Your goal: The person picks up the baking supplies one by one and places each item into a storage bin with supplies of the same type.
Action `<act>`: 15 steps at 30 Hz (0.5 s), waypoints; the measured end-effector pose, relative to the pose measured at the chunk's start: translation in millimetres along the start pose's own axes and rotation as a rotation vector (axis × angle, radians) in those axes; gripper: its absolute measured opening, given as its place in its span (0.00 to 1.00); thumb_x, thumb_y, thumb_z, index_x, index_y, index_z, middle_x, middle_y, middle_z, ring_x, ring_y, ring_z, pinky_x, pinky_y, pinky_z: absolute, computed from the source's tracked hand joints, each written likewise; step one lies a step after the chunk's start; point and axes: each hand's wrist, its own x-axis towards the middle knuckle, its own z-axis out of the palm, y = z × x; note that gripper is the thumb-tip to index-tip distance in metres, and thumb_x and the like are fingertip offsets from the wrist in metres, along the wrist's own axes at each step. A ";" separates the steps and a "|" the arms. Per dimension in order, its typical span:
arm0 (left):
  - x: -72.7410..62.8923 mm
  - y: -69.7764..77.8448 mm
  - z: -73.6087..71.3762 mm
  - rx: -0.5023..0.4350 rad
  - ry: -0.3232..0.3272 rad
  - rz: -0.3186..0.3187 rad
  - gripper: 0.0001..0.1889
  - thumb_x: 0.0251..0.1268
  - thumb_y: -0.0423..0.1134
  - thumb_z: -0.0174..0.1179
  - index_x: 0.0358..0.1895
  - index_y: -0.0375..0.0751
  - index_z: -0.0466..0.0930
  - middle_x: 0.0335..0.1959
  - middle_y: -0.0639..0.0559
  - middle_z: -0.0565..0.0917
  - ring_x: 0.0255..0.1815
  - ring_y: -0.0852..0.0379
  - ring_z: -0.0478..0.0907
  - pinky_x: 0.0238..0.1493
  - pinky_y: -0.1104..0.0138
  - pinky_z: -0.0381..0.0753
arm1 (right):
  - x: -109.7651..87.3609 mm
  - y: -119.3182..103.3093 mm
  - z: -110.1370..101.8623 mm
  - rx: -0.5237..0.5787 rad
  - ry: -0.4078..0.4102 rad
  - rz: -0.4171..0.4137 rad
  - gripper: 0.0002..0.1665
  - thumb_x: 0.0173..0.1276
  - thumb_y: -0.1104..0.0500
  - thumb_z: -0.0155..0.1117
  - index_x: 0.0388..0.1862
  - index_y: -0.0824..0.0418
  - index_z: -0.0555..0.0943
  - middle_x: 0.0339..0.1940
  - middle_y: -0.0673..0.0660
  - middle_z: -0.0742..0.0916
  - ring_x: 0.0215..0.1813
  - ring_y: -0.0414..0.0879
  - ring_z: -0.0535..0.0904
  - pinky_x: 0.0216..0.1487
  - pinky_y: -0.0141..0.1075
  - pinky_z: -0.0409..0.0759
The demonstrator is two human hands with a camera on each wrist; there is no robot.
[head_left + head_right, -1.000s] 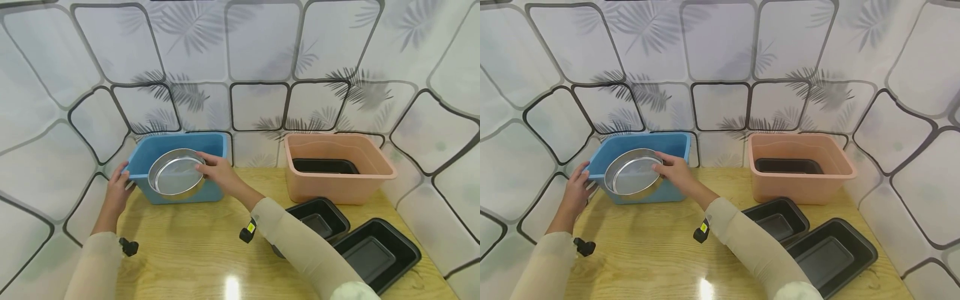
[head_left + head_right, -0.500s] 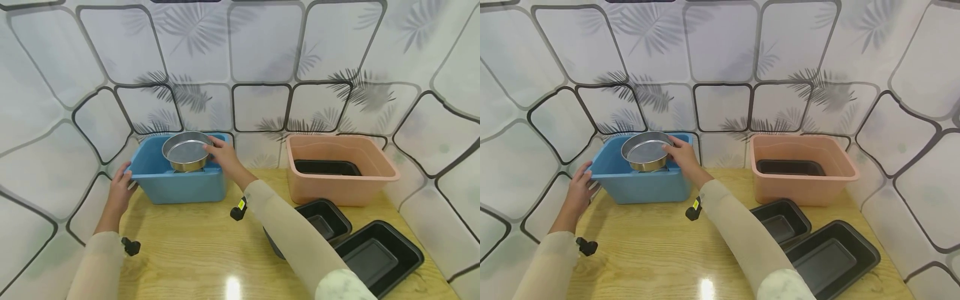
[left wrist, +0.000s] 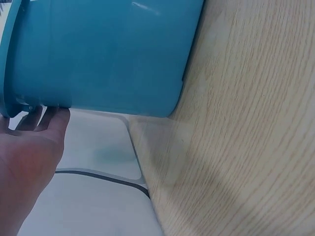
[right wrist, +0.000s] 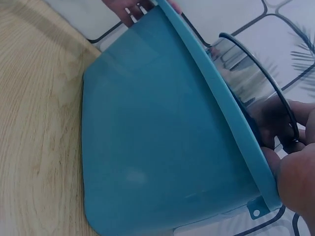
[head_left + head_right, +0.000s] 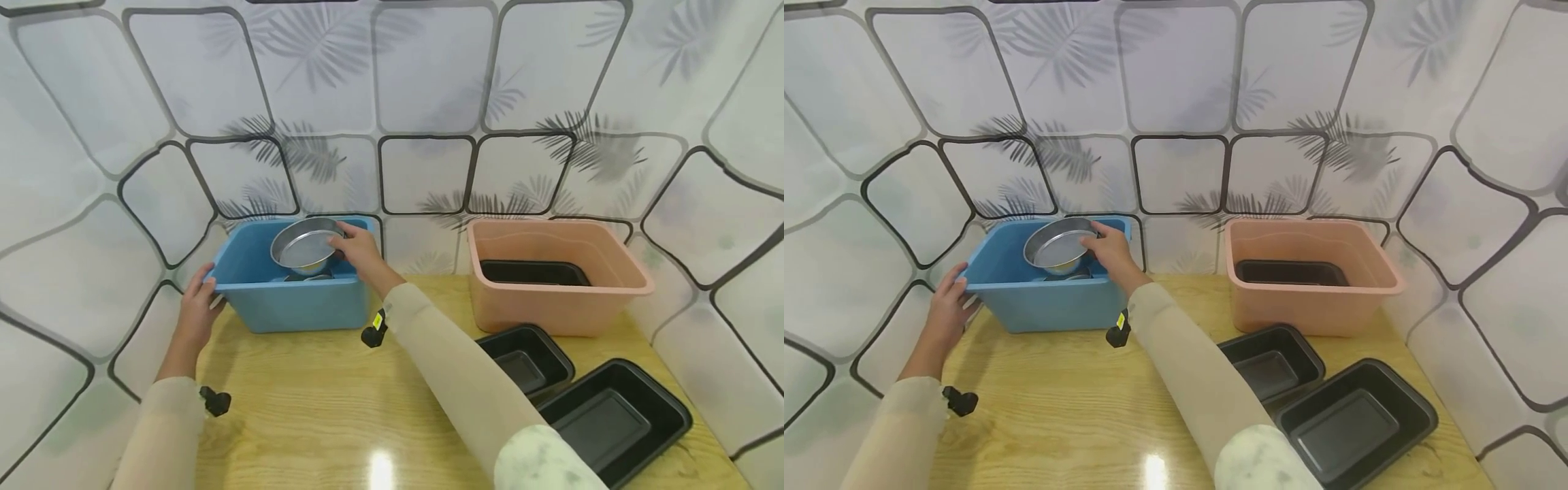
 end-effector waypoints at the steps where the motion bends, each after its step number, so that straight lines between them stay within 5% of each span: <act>1: -1.1 0.8 -0.4 -0.002 0.002 0.001 0.30 0.84 0.50 0.37 0.83 0.57 0.42 0.84 0.41 0.31 0.82 0.38 0.35 0.80 0.43 0.37 | 1.4 -0.6 2.1 -0.003 -0.004 0.009 0.34 0.72 0.61 0.65 0.75 0.54 0.70 0.63 0.59 0.84 0.50 0.53 0.85 0.48 0.34 0.83; 6: -2.6 1.5 2.0 -0.004 0.001 0.012 0.30 0.84 0.51 0.38 0.83 0.57 0.43 0.84 0.40 0.32 0.82 0.38 0.35 0.80 0.43 0.37 | 9.3 -1.0 6.5 -0.051 -0.033 0.047 0.35 0.72 0.62 0.66 0.76 0.55 0.70 0.58 0.59 0.86 0.59 0.60 0.82 0.51 0.38 0.83; 15: 0.1 -1.2 -0.9 -0.011 0.017 0.007 0.30 0.84 0.49 0.38 0.83 0.55 0.44 0.84 0.41 0.33 0.83 0.39 0.36 0.80 0.44 0.39 | 18.5 6.9 14.5 -0.219 -0.105 0.070 0.35 0.72 0.62 0.65 0.76 0.61 0.68 0.71 0.62 0.78 0.63 0.58 0.81 0.67 0.49 0.77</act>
